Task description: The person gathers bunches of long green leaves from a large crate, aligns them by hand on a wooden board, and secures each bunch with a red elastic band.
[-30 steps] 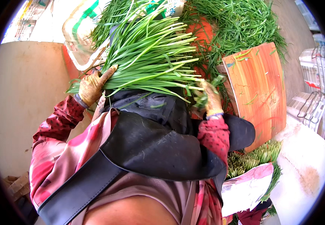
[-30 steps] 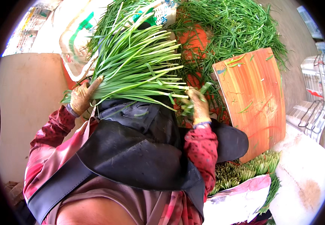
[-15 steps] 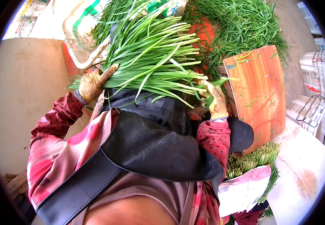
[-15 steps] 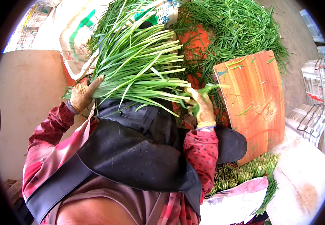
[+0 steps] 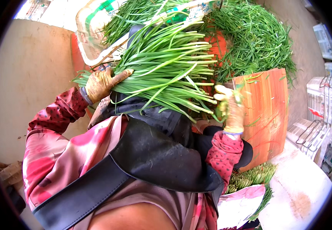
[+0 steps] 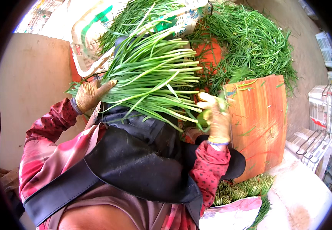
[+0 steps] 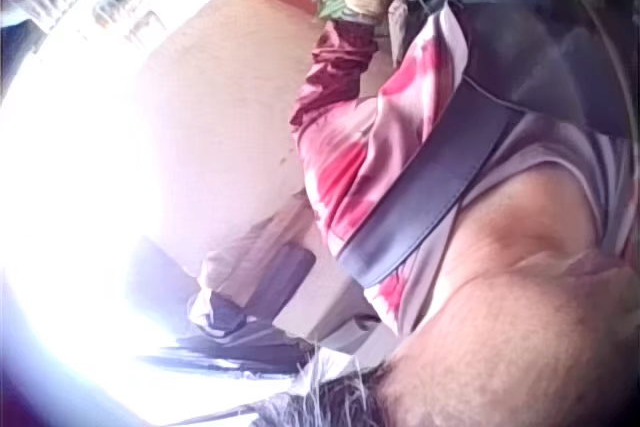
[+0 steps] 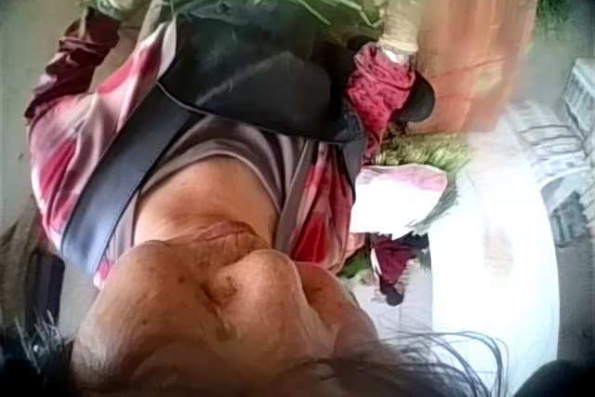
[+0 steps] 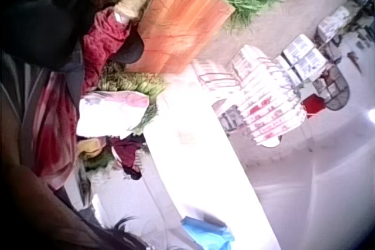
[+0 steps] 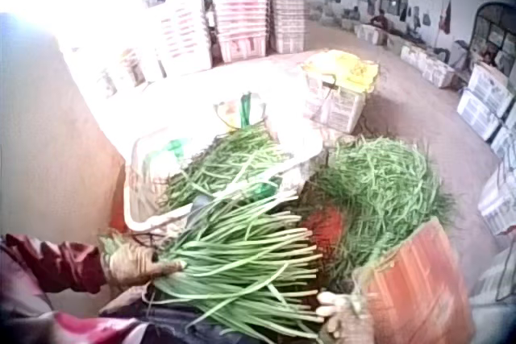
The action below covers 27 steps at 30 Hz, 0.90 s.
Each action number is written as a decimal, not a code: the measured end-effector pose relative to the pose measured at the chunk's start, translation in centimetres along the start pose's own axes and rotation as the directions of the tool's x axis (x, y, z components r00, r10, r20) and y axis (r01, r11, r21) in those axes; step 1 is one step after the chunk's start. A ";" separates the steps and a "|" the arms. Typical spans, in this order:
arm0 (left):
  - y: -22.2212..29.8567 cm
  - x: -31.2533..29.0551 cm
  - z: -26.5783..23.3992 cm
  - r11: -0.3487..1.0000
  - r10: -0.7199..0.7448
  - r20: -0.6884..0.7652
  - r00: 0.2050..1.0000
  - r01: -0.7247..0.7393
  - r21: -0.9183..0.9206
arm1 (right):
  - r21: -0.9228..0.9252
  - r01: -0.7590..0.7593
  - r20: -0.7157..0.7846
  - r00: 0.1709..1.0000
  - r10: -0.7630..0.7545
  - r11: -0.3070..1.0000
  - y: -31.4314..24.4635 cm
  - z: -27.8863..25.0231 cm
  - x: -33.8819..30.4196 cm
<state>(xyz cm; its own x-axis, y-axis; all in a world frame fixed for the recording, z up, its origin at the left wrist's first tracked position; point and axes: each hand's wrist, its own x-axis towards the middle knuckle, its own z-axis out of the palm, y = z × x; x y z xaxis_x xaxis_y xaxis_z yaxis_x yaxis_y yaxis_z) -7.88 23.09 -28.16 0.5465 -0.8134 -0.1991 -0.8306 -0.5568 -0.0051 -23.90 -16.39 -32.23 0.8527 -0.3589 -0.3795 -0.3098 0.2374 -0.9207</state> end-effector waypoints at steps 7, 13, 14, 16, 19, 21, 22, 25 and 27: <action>-0.2 1.4 -0.7 0.992 0.111 -0.027 0.993 -0.109 0.066 | -0.242 -0.152 -0.016 0.988 0.153 0.958 6.2 4.2 5.5; -0.1 1.4 -2.1 0.993 0.119 0.058 0.991 -0.121 0.016 | -0.145 -0.086 -0.311 0.950 0.037 0.986 1.3 -3.4 8.2; 0.1 1.0 -2.7 0.995 0.100 0.108 0.989 -0.101 0.006 | -0.175 -0.029 -0.201 0.980 -0.007 0.984 -1.4 -1.1 8.4; 0.7 1.7 -3.7 0.997 0.077 0.212 0.974 -0.075 -0.020 | -0.418 -0.009 -0.077 0.997 -0.026 0.909 -2.5 2.6 9.6; 1.2 2.5 -3.7 0.990 0.140 0.162 0.977 -0.139 -0.020 | -0.711 -0.064 -0.054 0.998 0.036 0.700 1.9 5.3 13.4; 0.9 2.5 -3.8 0.985 0.170 0.102 0.980 -0.172 0.011 | -0.633 -0.009 -0.078 0.996 -0.052 0.774 3.8 2.7 15.6; 0.7 2.4 -3.3 0.980 0.194 0.072 0.978 -0.197 0.034 | -0.522 -0.089 -0.160 0.987 0.005 0.848 3.4 1.3 15.4; 1.3 2.9 -4.5 0.940 -0.138 0.245 0.960 0.205 -0.272 | -0.319 0.141 0.033 0.990 -0.138 0.937 0.7 0.3 16.3; 1.4 3.1 -4.8 0.876 -0.218 0.304 0.927 0.323 -0.358 | -0.491 0.593 0.459 0.798 -0.390 0.638 -2.8 1.6 17.4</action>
<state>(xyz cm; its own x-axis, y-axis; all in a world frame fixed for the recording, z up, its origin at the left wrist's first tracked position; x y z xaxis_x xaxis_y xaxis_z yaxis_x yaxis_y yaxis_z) -6.83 18.98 -24.05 0.6553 -0.5819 -0.4816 -0.5131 -0.8108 0.2816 -7.50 -21.82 -36.10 0.9946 0.0350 0.0978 0.1020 -0.5043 -0.8575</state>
